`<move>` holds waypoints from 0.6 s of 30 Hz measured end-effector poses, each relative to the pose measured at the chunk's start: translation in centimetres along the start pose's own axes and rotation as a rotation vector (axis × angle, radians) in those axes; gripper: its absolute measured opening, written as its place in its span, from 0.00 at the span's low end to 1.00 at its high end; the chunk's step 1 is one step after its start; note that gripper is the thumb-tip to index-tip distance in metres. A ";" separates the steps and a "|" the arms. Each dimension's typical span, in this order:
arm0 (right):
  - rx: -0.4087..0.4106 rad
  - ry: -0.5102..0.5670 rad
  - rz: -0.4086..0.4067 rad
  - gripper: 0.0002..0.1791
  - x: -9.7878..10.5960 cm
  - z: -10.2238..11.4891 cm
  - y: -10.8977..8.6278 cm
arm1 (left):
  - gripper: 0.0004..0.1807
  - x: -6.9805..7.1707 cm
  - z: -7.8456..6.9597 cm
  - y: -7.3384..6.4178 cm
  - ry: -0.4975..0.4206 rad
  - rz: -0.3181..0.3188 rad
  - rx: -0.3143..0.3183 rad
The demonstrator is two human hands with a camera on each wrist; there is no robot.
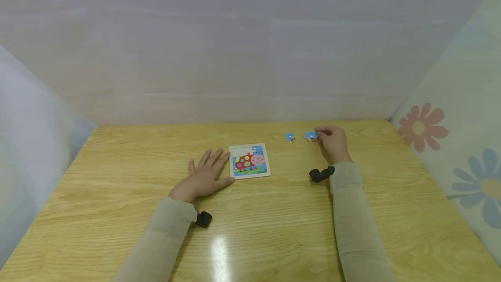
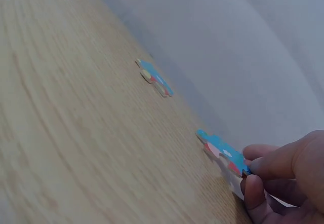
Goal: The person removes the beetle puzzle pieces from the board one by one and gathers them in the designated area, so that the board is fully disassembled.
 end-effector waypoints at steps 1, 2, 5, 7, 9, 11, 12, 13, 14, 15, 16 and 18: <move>0.005 -0.011 -0.008 0.13 0.0 0.0 0.1 | 0.48 0.0 0.0 0.0 0.000 0.000 -0.001; 0.008 -0.021 -0.013 0.13 0.0 0.0 0.2 | 0.48 0.0 -0.1 0.0 0.002 0.001 0.000; 0.031 -0.061 -0.035 0.13 0.0 0.3 0.3 | 0.48 0.0 -0.1 0.0 -0.001 0.000 0.001; 0.043 -0.083 -0.045 0.13 0.0 0.5 0.2 | 0.48 0.1 -0.1 0.1 0.000 0.000 0.002; 0.054 -0.101 -0.052 0.13 0.0 0.6 0.1 | 0.48 0.1 -0.2 0.2 -0.006 -0.003 -0.001; 0.066 -0.109 -0.053 0.13 -0.2 0.8 -0.1 | 0.47 0.2 -0.3 0.2 -0.007 0.001 0.000; 0.069 -0.110 -0.048 0.14 -0.2 0.9 -0.2 | 0.47 0.2 -0.3 0.2 -0.009 0.002 0.001; 0.073 -0.112 -0.045 0.14 -0.3 0.9 -0.2 | 0.47 0.2 -0.4 0.1 -0.011 0.003 0.003; 0.076 -0.113 -0.039 0.14 -0.5 1.1 -0.3 | 0.47 0.2 -0.4 0.1 -0.015 0.002 0.001; 0.075 -0.112 -0.031 0.15 -0.6 1.2 -0.4 | 0.47 0.2 -0.4 0.1 -0.015 0.002 0.001; 0.076 -0.108 -0.020 0.15 -0.8 1.3 -0.5 | 0.47 0.2 -0.4 0.1 -0.014 0.004 0.002; 0.074 -0.107 0.002 0.15 -1.4 1.7 -0.7 | 0.47 0.2 -0.4 0.1 -0.011 0.002 0.004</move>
Point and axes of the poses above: each hand's wrist, its own y-axis towards the middle knuckle, its own x-axis out of the back of the hand, z = x × y, the point moved 6 cm from there along y, towards the middle knuckle, and after that the axes turned 13 degrees about -x, right-handed, at the moved point
